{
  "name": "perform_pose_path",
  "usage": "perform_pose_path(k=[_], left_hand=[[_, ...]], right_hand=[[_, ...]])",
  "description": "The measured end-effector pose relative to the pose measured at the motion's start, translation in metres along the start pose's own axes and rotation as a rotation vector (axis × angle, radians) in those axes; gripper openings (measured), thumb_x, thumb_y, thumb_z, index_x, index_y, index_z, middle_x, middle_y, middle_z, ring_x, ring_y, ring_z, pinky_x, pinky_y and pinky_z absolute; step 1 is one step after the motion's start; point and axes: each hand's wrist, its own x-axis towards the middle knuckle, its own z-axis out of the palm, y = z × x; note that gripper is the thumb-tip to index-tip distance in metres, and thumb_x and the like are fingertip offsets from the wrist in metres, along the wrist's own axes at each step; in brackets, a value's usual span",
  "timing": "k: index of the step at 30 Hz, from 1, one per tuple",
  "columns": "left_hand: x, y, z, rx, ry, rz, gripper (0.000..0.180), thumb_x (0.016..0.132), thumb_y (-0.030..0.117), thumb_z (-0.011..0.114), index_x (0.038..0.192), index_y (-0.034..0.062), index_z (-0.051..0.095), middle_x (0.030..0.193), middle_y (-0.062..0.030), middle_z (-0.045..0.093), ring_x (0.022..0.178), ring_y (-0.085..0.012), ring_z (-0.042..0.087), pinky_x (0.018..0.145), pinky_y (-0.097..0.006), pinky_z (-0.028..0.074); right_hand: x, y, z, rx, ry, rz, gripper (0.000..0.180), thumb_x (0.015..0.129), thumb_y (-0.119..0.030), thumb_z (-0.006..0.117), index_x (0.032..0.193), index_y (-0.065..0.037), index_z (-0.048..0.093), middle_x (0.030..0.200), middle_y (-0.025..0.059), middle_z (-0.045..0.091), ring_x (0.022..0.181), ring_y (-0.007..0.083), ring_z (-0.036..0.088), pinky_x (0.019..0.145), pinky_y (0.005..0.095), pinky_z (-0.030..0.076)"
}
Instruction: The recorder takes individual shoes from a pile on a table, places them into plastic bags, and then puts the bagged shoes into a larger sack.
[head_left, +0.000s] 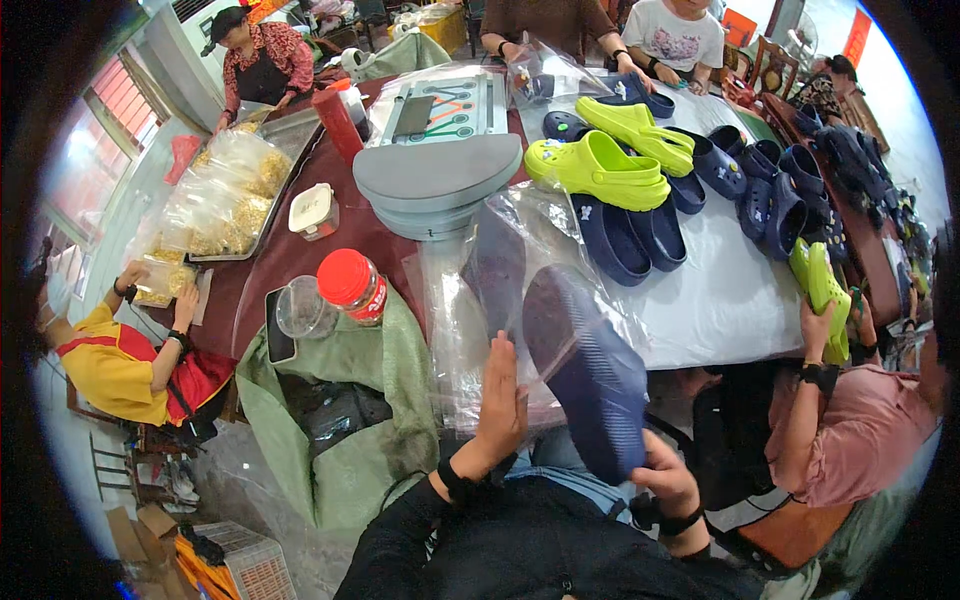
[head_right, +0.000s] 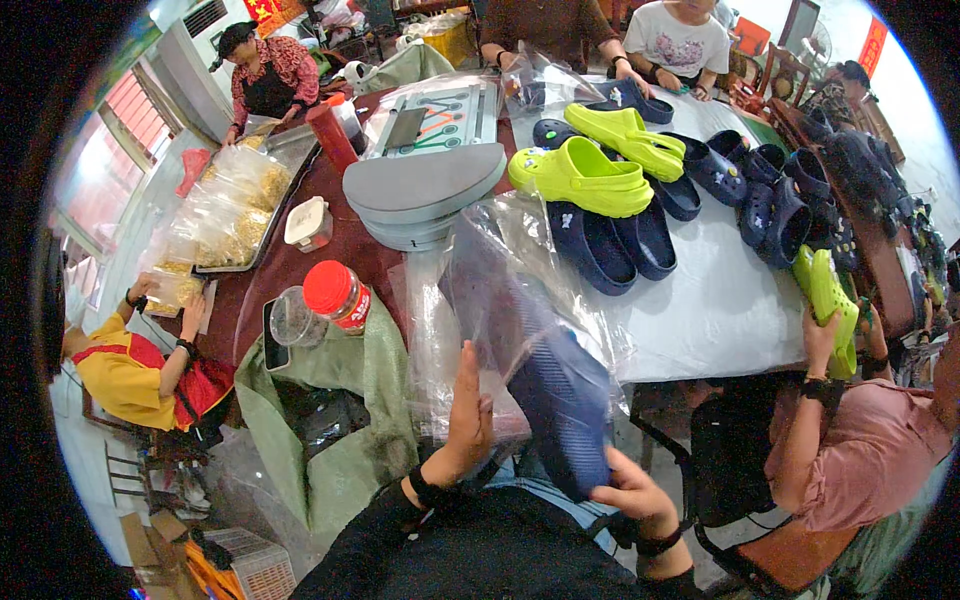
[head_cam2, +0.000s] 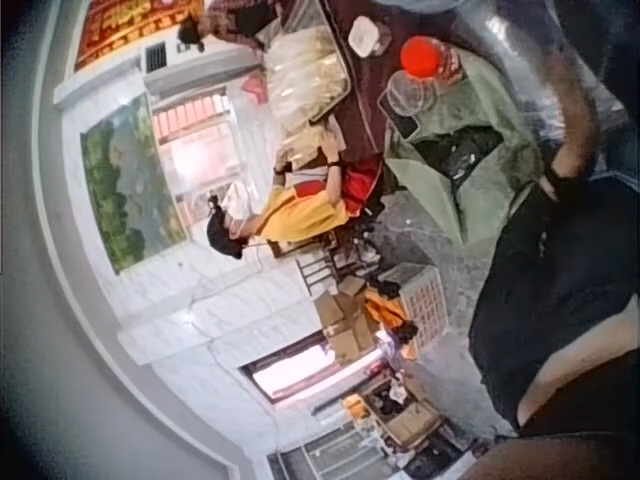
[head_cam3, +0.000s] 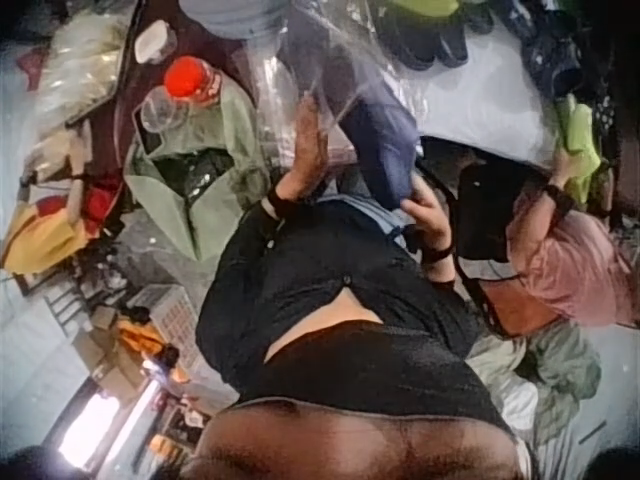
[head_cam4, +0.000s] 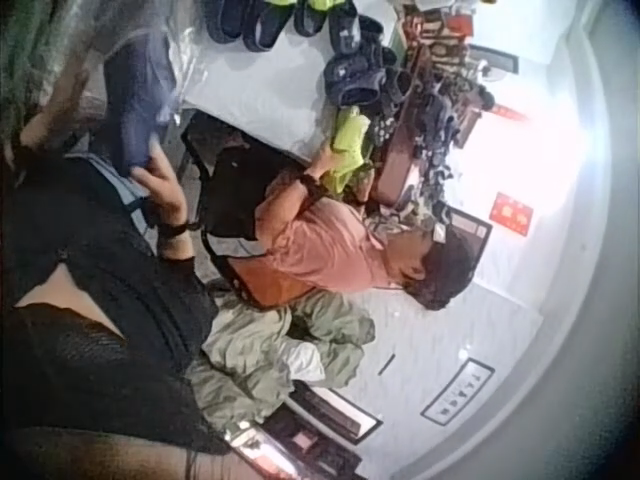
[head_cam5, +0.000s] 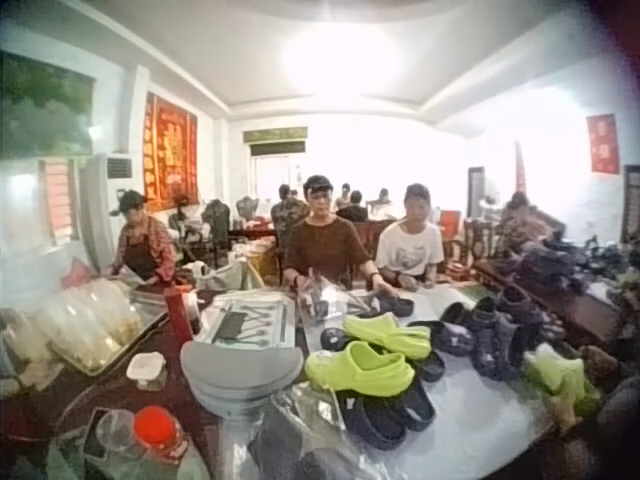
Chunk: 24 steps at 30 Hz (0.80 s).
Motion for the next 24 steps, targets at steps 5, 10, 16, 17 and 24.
perform_pose_path(k=[5, 10, 16, 17, 24], left_hand=[[-0.004, -0.014, 0.011, 0.094, -0.030, 0.137, 0.056, 0.092, 0.009, 0.040, 0.145, 0.0024, 0.023, 0.150, -0.0248, 0.018, 0.137, -0.0448, 0.020, 0.110, -0.051, 0.018], [-0.009, -0.015, 0.003, 0.032, -0.070, 0.126, 0.054, 0.092, 0.010, 0.043, 0.144, 0.0078, 0.029, 0.150, -0.0246, 0.019, 0.137, -0.0457, 0.020, 0.110, -0.053, 0.018], [-0.021, -0.013, 0.007, -0.033, -0.153, 0.144, 0.055, 0.088, 0.006, 0.046, 0.142, 0.0094, 0.037, 0.149, -0.0244, 0.022, 0.136, -0.0453, 0.021, 0.110, -0.052, 0.019], [-0.021, -0.012, 0.009, -0.059, -0.189, 0.152, 0.055, 0.087, 0.005, 0.046, 0.141, 0.0100, 0.039, 0.149, -0.0245, 0.022, 0.136, -0.0451, 0.022, 0.110, -0.052, 0.020], [-0.013, -0.002, -0.005, -0.160, -0.295, 0.125, 0.056, 0.084, -0.002, 0.048, 0.137, 0.0140, 0.045, 0.148, -0.0230, 0.025, 0.136, -0.0406, 0.026, 0.110, -0.046, 0.024]], right_hand=[[0.035, 0.035, 0.008, -0.199, -0.021, 0.027, 0.052, 0.089, -0.005, 0.059, 0.135, 0.002, 0.035, 0.122, 0.0054, 0.049, 0.110, 0.0119, 0.046, 0.095, 0.0261, 0.036], [0.063, 0.031, 0.017, -0.359, 0.091, -0.096, 0.038, 0.090, -0.009, 0.060, 0.123, 0.002, 0.044, 0.108, 0.0048, 0.054, 0.098, 0.0106, 0.049, 0.086, 0.0254, 0.040], [0.110, 0.029, 0.002, -0.772, 0.185, 0.006, 0.040, 0.090, -0.017, 0.060, 0.123, 0.002, 0.047, 0.108, 0.0137, 0.057, 0.099, 0.0203, 0.053, 0.088, 0.0323, 0.042], [0.123, 0.040, -0.006, -0.773, 0.188, -0.001, 0.040, 0.090, -0.017, 0.060, 0.123, 0.002, 0.047, 0.108, 0.0137, 0.057, 0.099, 0.0203, 0.053, 0.088, 0.0323, 0.042], [0.179, 0.065, -0.054, -0.906, 0.480, -0.215, 0.052, 0.091, -0.027, 0.056, 0.131, 0.004, 0.042, 0.131, 0.0274, 0.045, 0.124, 0.0362, 0.043, 0.103, 0.0396, 0.035]])
